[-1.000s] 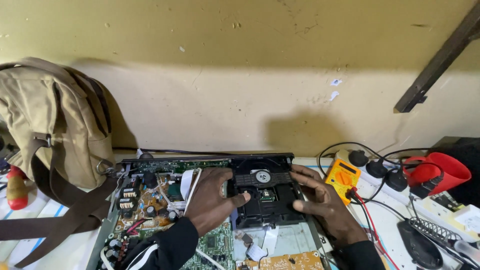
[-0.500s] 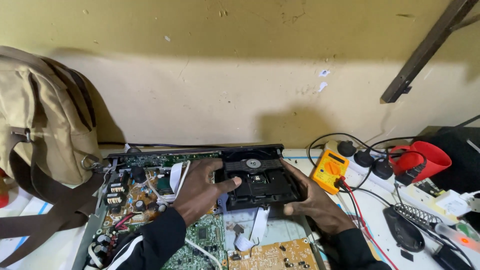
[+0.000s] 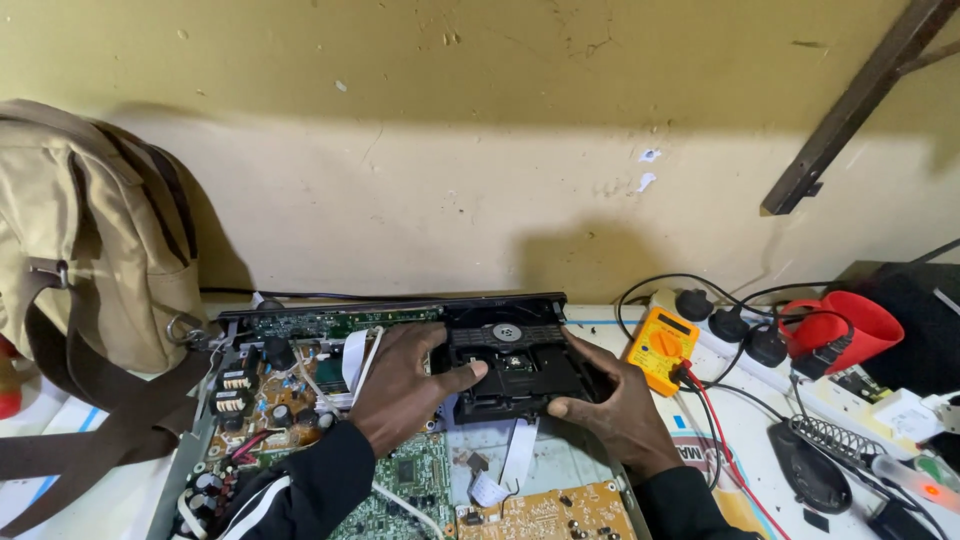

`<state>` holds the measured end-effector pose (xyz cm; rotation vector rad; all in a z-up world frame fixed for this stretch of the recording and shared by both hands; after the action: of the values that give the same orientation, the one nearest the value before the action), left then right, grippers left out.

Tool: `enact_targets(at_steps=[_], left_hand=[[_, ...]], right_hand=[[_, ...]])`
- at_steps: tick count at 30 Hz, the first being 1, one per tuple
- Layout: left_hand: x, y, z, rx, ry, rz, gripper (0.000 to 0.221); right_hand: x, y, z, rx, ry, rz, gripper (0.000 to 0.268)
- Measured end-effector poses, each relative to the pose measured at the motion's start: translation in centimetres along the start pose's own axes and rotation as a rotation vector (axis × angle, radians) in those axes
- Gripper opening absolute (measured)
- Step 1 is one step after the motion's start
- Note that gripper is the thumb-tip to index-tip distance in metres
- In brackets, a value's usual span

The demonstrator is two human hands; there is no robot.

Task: Reinstalling and connecting the optical disc drive and circuit boards inside a DVD player on a repair workbench.

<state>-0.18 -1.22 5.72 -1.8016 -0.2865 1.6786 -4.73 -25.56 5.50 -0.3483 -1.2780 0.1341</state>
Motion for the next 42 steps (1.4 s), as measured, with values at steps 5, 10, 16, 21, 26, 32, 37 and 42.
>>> enact_targets(at_steps=[5,10,16,21,26,32,37,42], left_hand=[[0.0,0.3,-0.2,0.022,-0.027,-0.098,0.088],[1.1,0.7,-0.8,0.02,0.035,-0.191,0.091],[1.9,1.0,-1.0,-0.012,0.098,-0.247,0.089],[2.3,1.3,-1.5,-0.042,0.16,-0.334,0.085],[3.1,1.7,-1.7,-0.032,0.185,-0.362,0.082],[5.3,1.6,-3.1,-0.005,0.227,-0.367,0.077],[7.1,2.2,-3.9,-0.018,0.324,-0.383,0.072],[6.6,2.2,-3.2,-0.047,0.293,-0.296,0.069]], right_hand=[[-1.6,-1.1,-1.8,0.06,-0.069,0.234,0.133],[-0.7,-1.0,-0.7,0.102,-0.06,0.19,0.132],[-0.8,-0.8,-0.4,0.069,-0.082,0.376,0.13],[-1.9,-0.7,-1.2,0.054,-0.247,0.431,0.126],[-1.9,-0.6,-1.4,0.076,-0.248,0.288,0.122],[-0.9,-0.3,-1.1,0.107,-0.109,0.307,0.128],[-0.5,-0.2,-0.9,0.09,-0.017,0.335,0.13],[-2.2,-0.4,-2.3,0.13,-0.166,0.377,0.124]])
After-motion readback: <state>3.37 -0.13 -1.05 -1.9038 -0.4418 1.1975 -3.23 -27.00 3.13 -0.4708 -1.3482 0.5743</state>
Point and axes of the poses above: each hand's wrist, its own z-axis away from the middle knuckle, its own y-axis out of the palm, x = y × z, the point moved 1 cm from there along -z, towards the middle knuckle, and after that the axes turned 11 degrees about y, right-handed, at the moved point
